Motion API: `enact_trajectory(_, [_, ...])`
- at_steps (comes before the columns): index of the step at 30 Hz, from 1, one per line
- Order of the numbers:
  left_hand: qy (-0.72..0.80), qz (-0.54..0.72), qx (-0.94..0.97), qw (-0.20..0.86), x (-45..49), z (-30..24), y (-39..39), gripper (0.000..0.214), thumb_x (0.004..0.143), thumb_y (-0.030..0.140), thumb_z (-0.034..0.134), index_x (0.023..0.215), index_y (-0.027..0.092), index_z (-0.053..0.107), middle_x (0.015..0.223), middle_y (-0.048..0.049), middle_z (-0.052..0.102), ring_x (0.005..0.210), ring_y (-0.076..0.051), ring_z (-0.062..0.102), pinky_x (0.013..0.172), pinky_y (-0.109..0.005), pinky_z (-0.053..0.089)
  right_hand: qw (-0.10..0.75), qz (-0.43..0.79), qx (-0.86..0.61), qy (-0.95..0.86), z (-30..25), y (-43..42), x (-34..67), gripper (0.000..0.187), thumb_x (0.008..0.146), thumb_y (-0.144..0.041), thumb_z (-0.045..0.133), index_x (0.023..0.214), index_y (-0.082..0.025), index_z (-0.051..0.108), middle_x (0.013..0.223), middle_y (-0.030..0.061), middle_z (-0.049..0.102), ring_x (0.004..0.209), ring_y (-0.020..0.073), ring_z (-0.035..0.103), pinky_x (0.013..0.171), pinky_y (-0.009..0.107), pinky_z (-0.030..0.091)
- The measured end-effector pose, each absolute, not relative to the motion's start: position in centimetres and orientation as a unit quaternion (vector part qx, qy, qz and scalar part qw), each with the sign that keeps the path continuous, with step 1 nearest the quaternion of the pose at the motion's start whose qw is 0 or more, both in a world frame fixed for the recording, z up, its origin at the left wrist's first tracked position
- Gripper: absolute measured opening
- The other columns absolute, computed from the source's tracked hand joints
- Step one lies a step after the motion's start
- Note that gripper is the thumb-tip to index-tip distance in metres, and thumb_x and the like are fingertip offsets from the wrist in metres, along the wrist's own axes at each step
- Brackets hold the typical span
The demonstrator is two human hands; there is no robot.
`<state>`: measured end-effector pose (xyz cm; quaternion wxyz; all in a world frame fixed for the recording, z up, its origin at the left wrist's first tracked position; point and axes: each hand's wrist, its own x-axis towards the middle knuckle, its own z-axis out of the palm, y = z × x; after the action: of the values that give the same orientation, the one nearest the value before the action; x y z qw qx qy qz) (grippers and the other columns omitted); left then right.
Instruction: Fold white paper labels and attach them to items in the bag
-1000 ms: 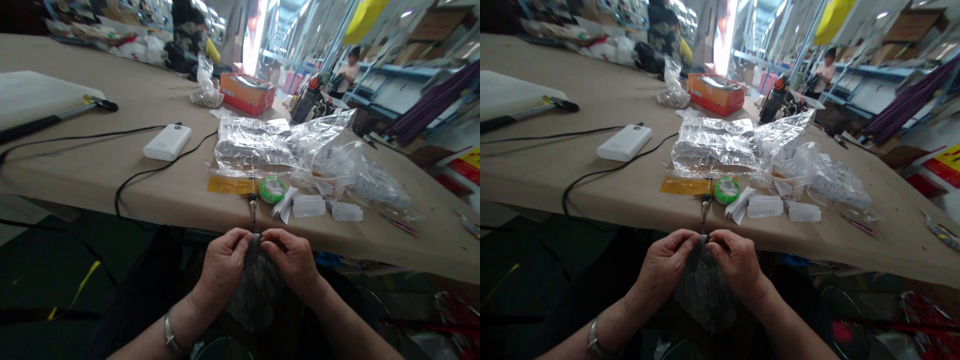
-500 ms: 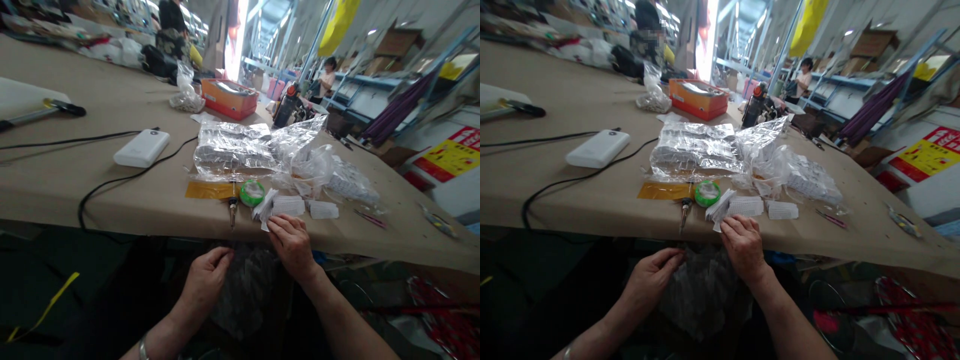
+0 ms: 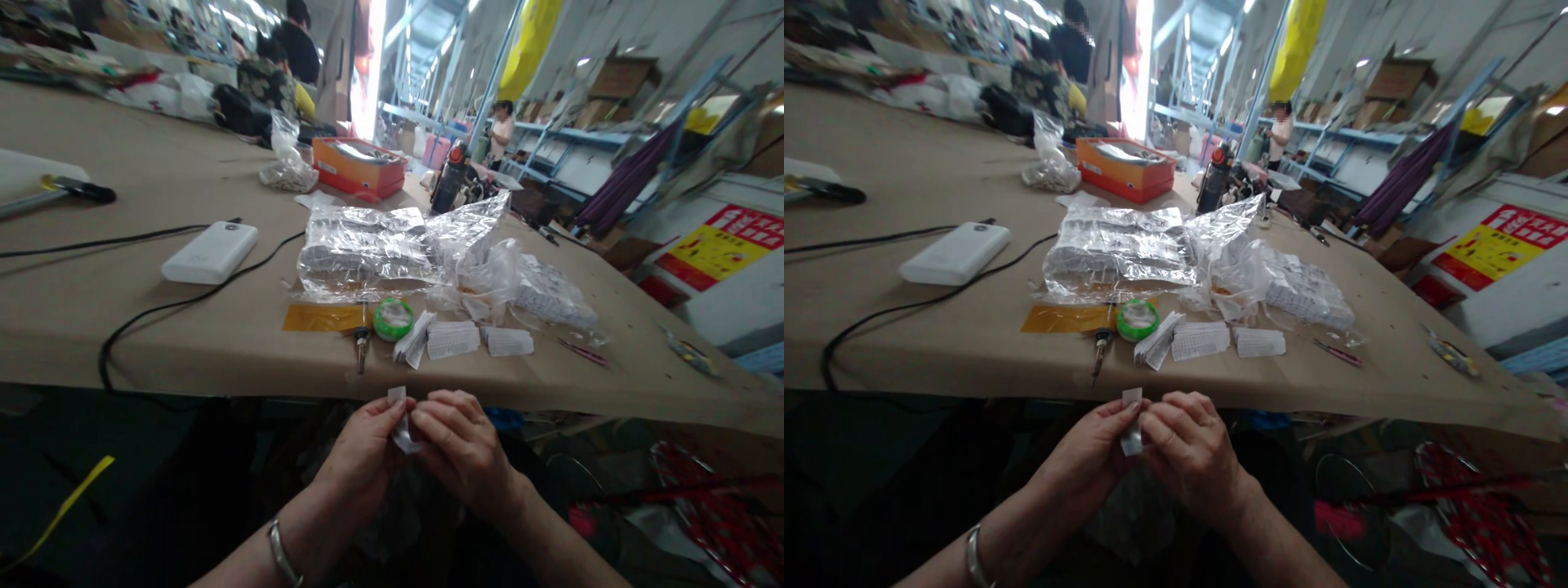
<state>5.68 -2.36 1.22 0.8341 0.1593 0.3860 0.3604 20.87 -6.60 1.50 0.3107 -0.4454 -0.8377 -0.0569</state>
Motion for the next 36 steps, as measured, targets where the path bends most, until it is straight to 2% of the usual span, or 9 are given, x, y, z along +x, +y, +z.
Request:
enact_trajectory(4, [0.449,0.324,0.215,0.805,5.3,1.5,-2.8,0.012,0.08,0.017,0.062,0.089,0.009,0.061,0.065,-0.0061,0.066,0.053,-0.012,0.062,0.056,-0.025,0.052,0.247,-0.115,-0.592,-0.758,1.4,-3.8,23.2,0.053,0.086,-0.039,0.054,0.128,-0.007,0.048,0.123,0.019,0.055,0.12,0.0315,0.043,0.099,0.048,0.038])
enact_trajectory(8, [0.474,0.294,0.246,0.793,5.3,1.4,-3.2,0.015,0.082,0.017,0.058,0.095,0.011,0.057,0.063,-0.0037,0.065,0.05,-0.013,0.061,0.05,-0.024,0.049,0.174,-0.131,-0.625,-0.749,0.5,-2.7,24.4,0.045,0.084,-0.032,0.058,0.125,-0.012,0.054,0.126,0.0154,0.055,0.119,0.0324,0.044,0.099,0.049,0.037])
enact_trajectory(10, [0.473,0.283,0.26,0.793,5.3,1.1,-3.3,0.016,0.083,0.019,0.056,0.097,0.012,0.055,0.062,-0.0023,0.064,0.049,-0.012,0.06,0.047,-0.023,0.047,0.199,-0.137,-0.611,-0.754,-0.1,-2.8,24.8,0.036,0.086,-0.025,0.056,0.12,-0.015,0.057,0.122,0.0121,0.059,0.117,0.0295,0.047,0.099,0.047,0.038])
enact_trajectory(14, [0.478,0.268,0.265,0.794,5.5,1.0,-3.2,0.013,0.083,0.02,0.057,0.092,0.012,0.054,0.059,-0.0018,0.063,0.048,-0.012,0.058,0.046,-0.022,0.045,0.32,-0.119,-0.567,-0.75,-0.9,-3.2,25.7,0.017,0.088,-0.021,0.054,0.1,-0.02,0.066,0.105,0.0072,0.068,0.108,0.0243,0.056,0.095,0.043,0.044])
enact_trajectory(17, [0.473,0.252,0.258,0.804,5.6,1.4,-3.0,0.012,0.08,0.019,0.059,0.088,0.01,0.057,0.064,-0.0051,0.065,0.049,-0.012,0.059,0.047,-0.023,0.045,0.41,-0.065,-0.524,-0.744,-0.5,-3.9,25.2,0.016,0.088,-0.016,0.053,0.092,-0.023,0.066,0.097,0.0053,0.069,0.104,0.0216,0.06,0.091,0.041,0.048])
enact_trajectory(19, [0.441,0.252,0.247,0.825,5.6,1.6,-2.9,0.012,0.079,0.017,0.059,0.087,0.008,0.06,0.067,-0.0071,0.066,0.049,-0.013,0.059,0.049,-0.024,0.046,0.44,-0.021,-0.476,-0.761,-0.1,-4.8,24.0,0.017,0.087,-0.013,0.053,0.093,-0.023,0.065,0.098,0.0054,0.068,0.106,0.0211,0.059,0.09,0.041,0.049])
enact_trajectory(25, [0.36,0.322,0.16,0.861,5.4,1.3,-2.9,0.008,0.07,0.004,0.059,0.074,0.006,0.066,0.063,-0.0069,0.066,0.053,-0.013,0.06,0.053,-0.024,0.047,0.388,0.013,-0.354,-0.851,-0.4,-6.9,20.8,0.011,0.087,-0.016,0.056,0.088,-0.021,0.065,0.096,0.0049,0.069,0.105,0.0197,0.059,0.092,0.039,0.048])
enact_trajectory(33, [0.312,0.291,0.12,0.896,5.2,2.1,-3.3,0.018,0.08,0.01,0.05,0.07,0.007,0.065,0.061,-0.0064,0.064,0.05,-0.011,0.059,0.047,-0.02,0.043,0.322,-0.003,-0.344,-0.882,-0.1,-7.2,21.0,0.012,0.087,-0.012,0.054,0.087,-0.019,0.064,0.097,0.0035,0.07,0.11,0.0173,0.057,0.099,0.036,0.042])
enact_trajectory(36, [0.323,0.287,0.125,0.893,5.2,2.2,-3.3,0.015,0.08,0.013,0.053,0.074,0.007,0.065,0.066,-0.0077,0.065,0.053,-0.012,0.06,0.049,-0.021,0.044,0.32,-0.008,-0.345,-0.882,0.2,-7.3,20.7,0.012,0.088,-0.012,0.054,0.089,-0.019,0.063,0.098,0.0041,0.07,0.11,0.0177,0.057,0.099,0.036,0.042])
